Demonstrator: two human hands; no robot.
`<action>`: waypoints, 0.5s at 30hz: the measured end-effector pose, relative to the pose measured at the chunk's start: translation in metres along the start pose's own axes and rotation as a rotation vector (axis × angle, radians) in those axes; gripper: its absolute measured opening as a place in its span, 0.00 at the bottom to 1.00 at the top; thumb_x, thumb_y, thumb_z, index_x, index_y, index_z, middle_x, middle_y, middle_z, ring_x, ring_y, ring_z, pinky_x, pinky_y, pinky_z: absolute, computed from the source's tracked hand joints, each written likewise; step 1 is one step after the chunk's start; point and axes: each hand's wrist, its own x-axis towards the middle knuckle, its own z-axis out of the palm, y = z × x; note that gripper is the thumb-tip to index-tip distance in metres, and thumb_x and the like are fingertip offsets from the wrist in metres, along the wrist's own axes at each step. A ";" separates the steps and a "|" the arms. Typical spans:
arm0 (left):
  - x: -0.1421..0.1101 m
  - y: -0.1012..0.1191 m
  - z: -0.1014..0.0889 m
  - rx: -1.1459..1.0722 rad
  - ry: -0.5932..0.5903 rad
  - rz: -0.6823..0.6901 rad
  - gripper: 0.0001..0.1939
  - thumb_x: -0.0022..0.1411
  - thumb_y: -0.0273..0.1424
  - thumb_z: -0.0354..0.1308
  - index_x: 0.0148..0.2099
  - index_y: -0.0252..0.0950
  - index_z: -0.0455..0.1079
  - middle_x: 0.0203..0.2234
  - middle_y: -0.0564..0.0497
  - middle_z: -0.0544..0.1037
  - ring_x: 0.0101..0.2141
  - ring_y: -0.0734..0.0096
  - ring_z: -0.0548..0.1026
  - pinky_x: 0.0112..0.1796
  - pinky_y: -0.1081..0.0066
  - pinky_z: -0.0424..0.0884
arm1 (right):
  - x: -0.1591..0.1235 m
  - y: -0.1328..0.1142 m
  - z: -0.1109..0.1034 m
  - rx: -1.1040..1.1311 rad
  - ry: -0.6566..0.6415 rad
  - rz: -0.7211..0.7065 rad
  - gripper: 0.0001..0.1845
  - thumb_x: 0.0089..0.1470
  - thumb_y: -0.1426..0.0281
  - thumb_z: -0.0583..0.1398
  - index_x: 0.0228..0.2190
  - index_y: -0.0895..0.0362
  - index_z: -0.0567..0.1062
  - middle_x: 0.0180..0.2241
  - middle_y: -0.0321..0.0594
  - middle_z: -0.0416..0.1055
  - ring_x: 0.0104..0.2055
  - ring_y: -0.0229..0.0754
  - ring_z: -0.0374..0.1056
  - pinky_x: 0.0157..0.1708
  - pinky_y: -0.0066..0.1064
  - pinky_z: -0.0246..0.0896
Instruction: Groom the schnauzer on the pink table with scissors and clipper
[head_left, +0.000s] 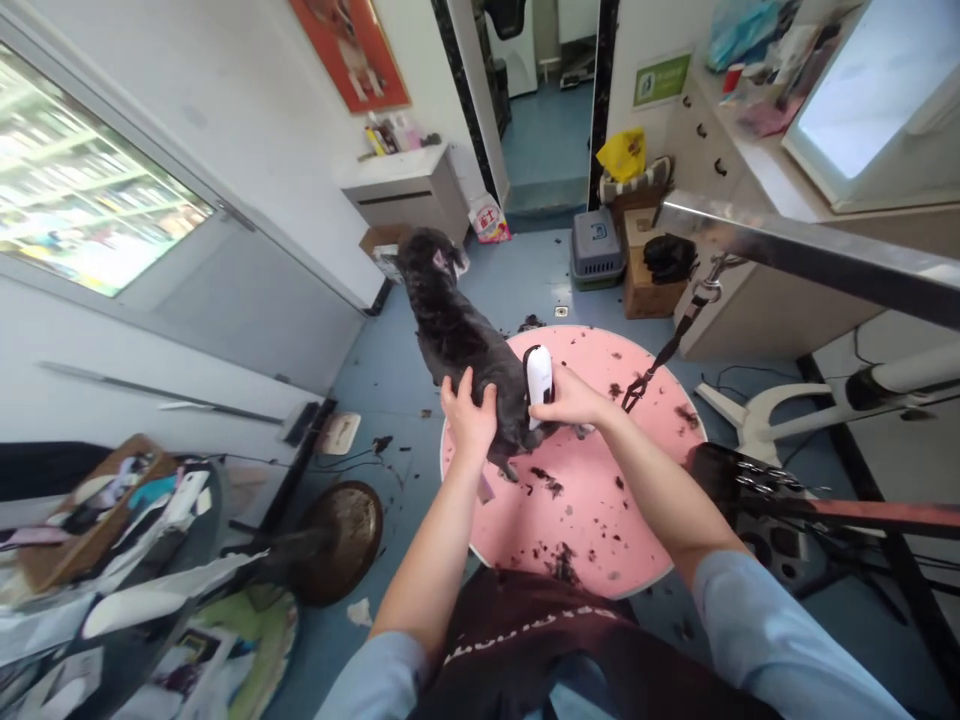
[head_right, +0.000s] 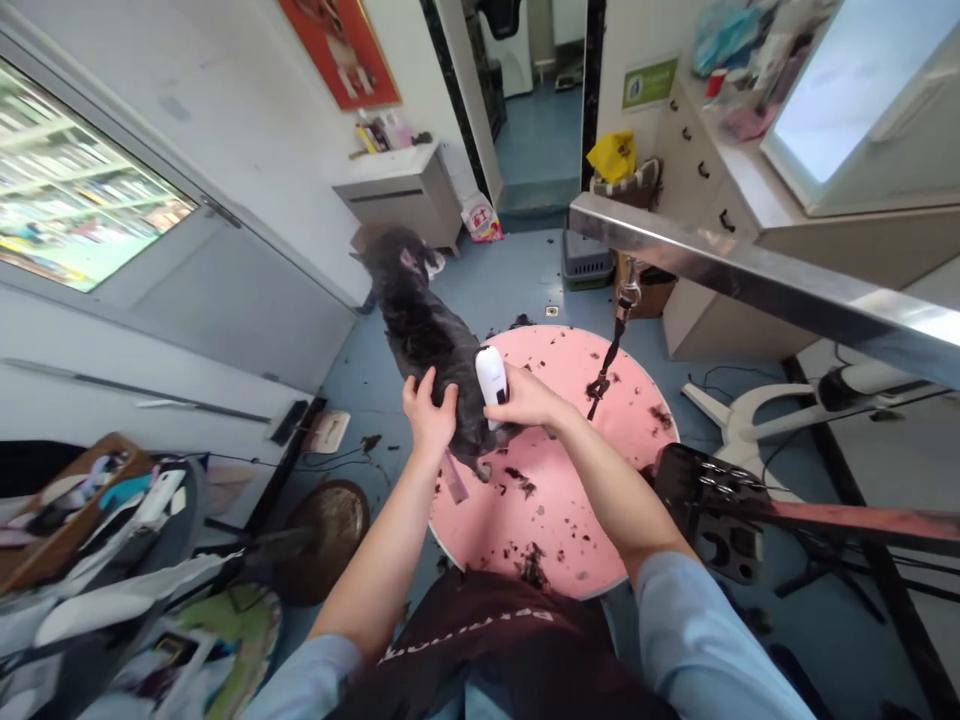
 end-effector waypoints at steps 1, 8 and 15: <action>-0.001 0.003 -0.001 0.016 -0.006 0.029 0.27 0.60 0.39 0.60 0.60 0.37 0.69 0.65 0.37 0.59 0.66 0.47 0.54 0.63 0.51 0.54 | -0.001 0.001 -0.001 0.057 0.029 -0.006 0.16 0.38 0.70 0.62 0.34 0.58 0.71 0.30 0.35 0.74 0.32 0.40 0.69 0.33 0.30 0.67; 0.002 0.013 0.003 0.067 0.009 0.013 0.23 0.56 0.38 0.64 0.53 0.35 0.75 0.61 0.36 0.63 0.63 0.48 0.61 0.63 0.54 0.56 | -0.015 0.009 0.005 0.134 0.073 -0.029 0.12 0.37 0.72 0.61 0.30 0.58 0.75 0.29 0.37 0.75 0.31 0.42 0.72 0.32 0.31 0.67; 0.009 0.007 0.004 0.096 0.055 0.000 0.21 0.56 0.38 0.64 0.51 0.37 0.76 0.58 0.38 0.66 0.60 0.52 0.64 0.61 0.55 0.58 | -0.045 0.032 0.021 0.285 0.317 0.052 0.11 0.40 0.68 0.62 0.31 0.57 0.76 0.27 0.38 0.77 0.29 0.43 0.73 0.29 0.32 0.70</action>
